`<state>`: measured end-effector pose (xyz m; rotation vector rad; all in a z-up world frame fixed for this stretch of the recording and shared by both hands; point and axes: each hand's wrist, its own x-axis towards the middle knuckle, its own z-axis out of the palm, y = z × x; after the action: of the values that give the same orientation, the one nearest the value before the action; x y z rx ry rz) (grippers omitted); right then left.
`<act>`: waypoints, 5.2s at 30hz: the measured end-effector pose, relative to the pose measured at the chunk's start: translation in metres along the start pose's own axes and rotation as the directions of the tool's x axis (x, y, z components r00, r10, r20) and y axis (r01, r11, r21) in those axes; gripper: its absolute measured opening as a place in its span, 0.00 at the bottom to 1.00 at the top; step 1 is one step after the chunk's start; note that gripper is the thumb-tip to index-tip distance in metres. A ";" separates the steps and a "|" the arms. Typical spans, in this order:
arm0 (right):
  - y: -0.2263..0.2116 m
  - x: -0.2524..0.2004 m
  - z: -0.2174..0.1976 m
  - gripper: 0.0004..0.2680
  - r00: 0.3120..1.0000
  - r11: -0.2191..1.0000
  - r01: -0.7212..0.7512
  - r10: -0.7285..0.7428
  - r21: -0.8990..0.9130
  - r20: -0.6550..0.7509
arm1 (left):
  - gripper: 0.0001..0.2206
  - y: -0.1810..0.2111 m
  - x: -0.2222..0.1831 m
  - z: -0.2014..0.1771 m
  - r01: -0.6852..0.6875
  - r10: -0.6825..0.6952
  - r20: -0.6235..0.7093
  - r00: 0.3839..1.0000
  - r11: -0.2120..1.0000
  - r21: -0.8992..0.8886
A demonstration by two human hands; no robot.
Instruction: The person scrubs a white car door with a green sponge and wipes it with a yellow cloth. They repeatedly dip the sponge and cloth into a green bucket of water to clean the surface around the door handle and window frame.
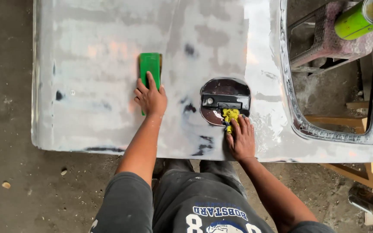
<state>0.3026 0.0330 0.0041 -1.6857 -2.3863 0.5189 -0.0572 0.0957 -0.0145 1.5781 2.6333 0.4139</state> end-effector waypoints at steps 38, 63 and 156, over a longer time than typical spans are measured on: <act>-0.014 0.000 -0.001 0.21 0.997 0.996 -0.070 0.067 -0.050 -0.044 | 0.34 0.003 -0.098 -0.002 -0.649 0.672 0.305 0.675 0.737 -0.186; 0.092 0.050 -0.005 0.28 0.860 0.890 -0.442 0.456 0.113 -0.228 | 0.35 0.026 0.065 0.026 0.178 -0.177 -0.019 0.984 0.981 0.082; 0.114 0.230 -0.020 0.24 0.955 0.993 -0.113 0.119 0.038 -0.273 | 0.27 0.261 0.152 0.099 -0.788 0.794 0.052 0.606 0.608 -0.096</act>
<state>0.3303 0.2866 -0.0339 -1.7664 -2.0899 0.3026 0.1110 0.3649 -0.0299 2.6047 1.6521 0.4148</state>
